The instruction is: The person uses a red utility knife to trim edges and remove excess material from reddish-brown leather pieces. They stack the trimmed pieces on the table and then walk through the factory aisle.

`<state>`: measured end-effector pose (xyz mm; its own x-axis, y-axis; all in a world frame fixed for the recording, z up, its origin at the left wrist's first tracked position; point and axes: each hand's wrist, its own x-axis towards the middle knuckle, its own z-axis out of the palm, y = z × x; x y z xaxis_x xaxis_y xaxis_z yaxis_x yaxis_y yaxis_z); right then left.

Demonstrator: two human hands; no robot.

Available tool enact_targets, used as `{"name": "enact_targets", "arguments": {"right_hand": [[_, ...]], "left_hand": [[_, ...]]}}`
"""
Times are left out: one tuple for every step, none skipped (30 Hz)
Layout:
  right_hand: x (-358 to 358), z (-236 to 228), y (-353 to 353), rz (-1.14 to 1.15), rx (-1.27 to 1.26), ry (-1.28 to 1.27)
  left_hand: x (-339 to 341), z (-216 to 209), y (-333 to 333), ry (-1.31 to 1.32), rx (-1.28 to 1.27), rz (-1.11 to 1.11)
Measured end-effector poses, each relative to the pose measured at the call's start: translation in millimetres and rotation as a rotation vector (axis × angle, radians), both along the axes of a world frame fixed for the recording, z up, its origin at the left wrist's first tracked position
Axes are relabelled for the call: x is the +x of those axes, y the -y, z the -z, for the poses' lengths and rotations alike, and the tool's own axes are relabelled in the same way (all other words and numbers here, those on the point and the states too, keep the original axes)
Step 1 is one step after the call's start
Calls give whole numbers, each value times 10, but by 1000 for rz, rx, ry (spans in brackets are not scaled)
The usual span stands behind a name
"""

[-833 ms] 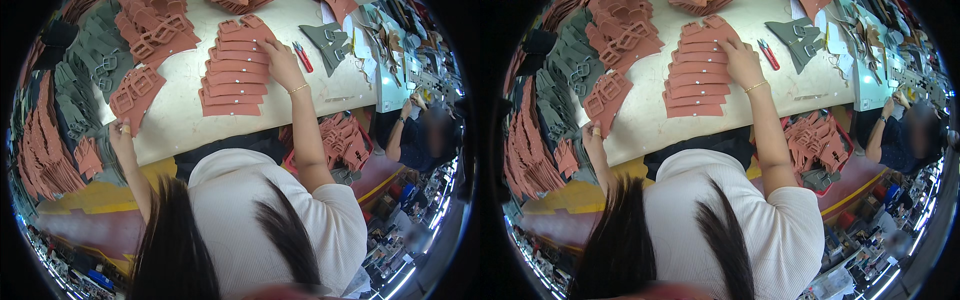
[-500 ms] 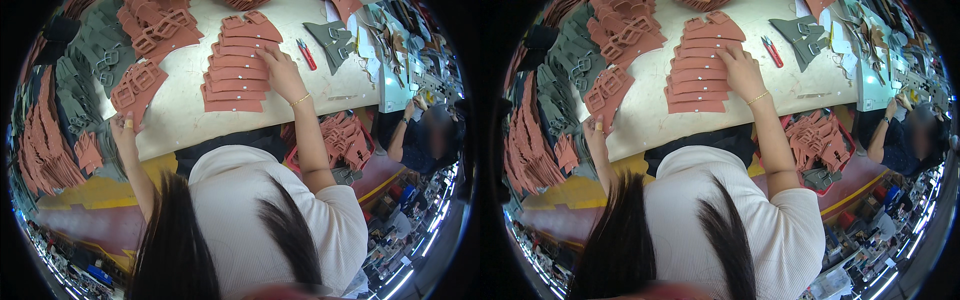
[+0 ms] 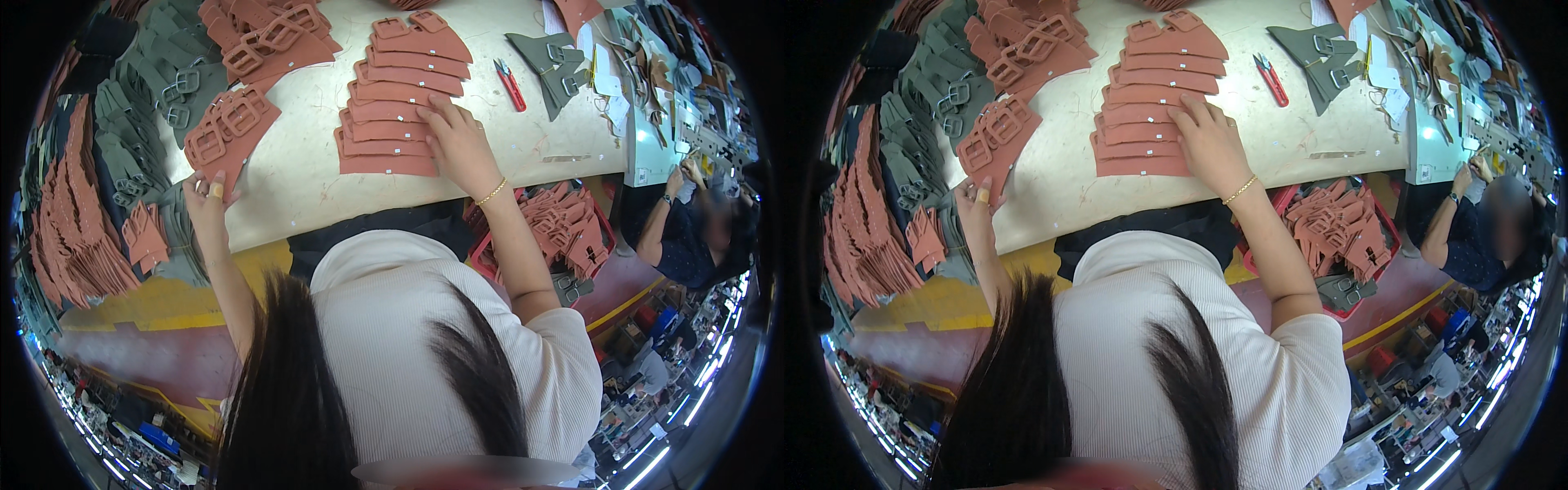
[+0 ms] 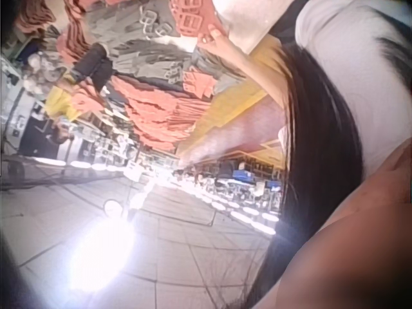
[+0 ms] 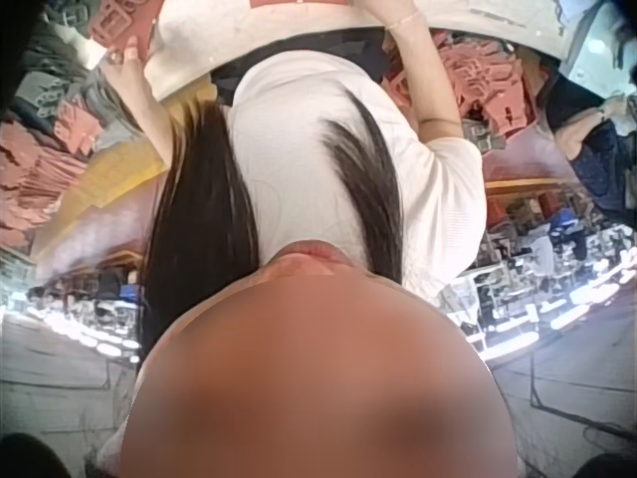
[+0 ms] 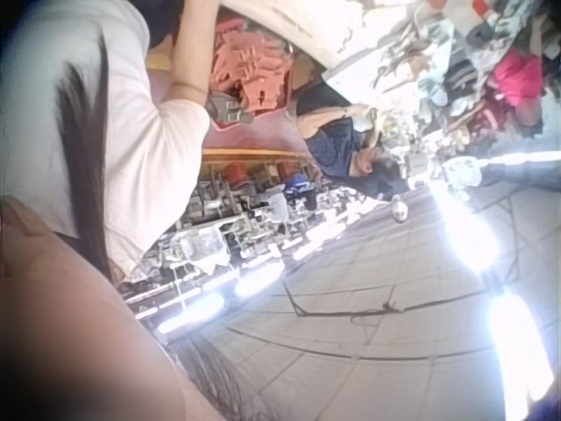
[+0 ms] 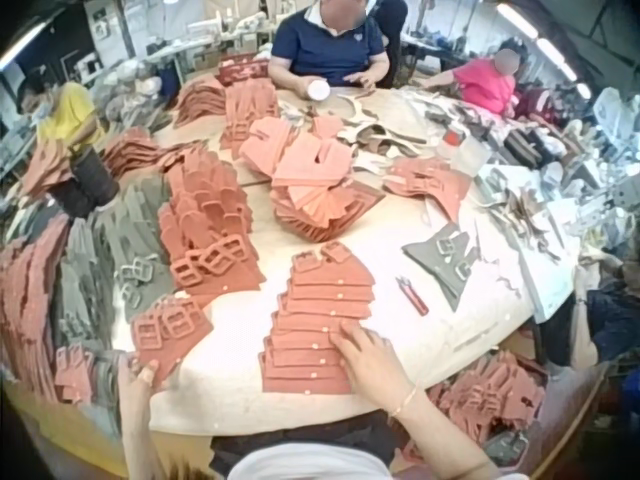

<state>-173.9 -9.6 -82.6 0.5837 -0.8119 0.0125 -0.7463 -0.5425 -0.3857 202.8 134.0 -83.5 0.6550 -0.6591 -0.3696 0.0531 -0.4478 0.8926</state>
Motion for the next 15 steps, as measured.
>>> {"name": "enact_targets", "arguments": {"right_hand": [[0,-3,-20,-3,2,10],[0,-6,-40,-7,4,20],[0,-9,-59,-10,1,18],[-2,-12,-77,-14,-3,15],[-2,-15,-97,-17,-7,13],[3,-16,-116,-23,-4,15],[10,-18,-137,-29,0,18],[17,-22,-162,-35,4,20],[25,-28,-190,-43,1,11],[34,-36,-223,-51,-3,2],[40,-45,-258,-59,-6,-7],[43,-55,-285,-58,2,16],[44,-63,-312,-58,10,38],[42,-70,-340,-57,18,60],[39,-72,-366,-78,-11,27]], "left_hand": [[-2,-3,2,9,5,-1],[-3,-7,3,6,1,-3],[-6,-13,3,4,-2,-6],[-8,-16,6,-5,-2,-7],[-10,-21,6,-13,-2,-8],[-12,-24,6,-34,2,-18],[-13,-25,5,-28,-9,-10],[-14,-26,0,-34,-14,-11],[-15,-24,-4,-53,-32,-9],[-14,-22,-9,-38,-23,-12],[-13,-16,-11,-37,-26,-11],[-12,-12,-12,-35,-30,-10],[-10,-9,-9,-38,-32,-11],[-12,-8,-2,-42,-35,-12],[-12,-16,4,-54,-29,-25]]}}
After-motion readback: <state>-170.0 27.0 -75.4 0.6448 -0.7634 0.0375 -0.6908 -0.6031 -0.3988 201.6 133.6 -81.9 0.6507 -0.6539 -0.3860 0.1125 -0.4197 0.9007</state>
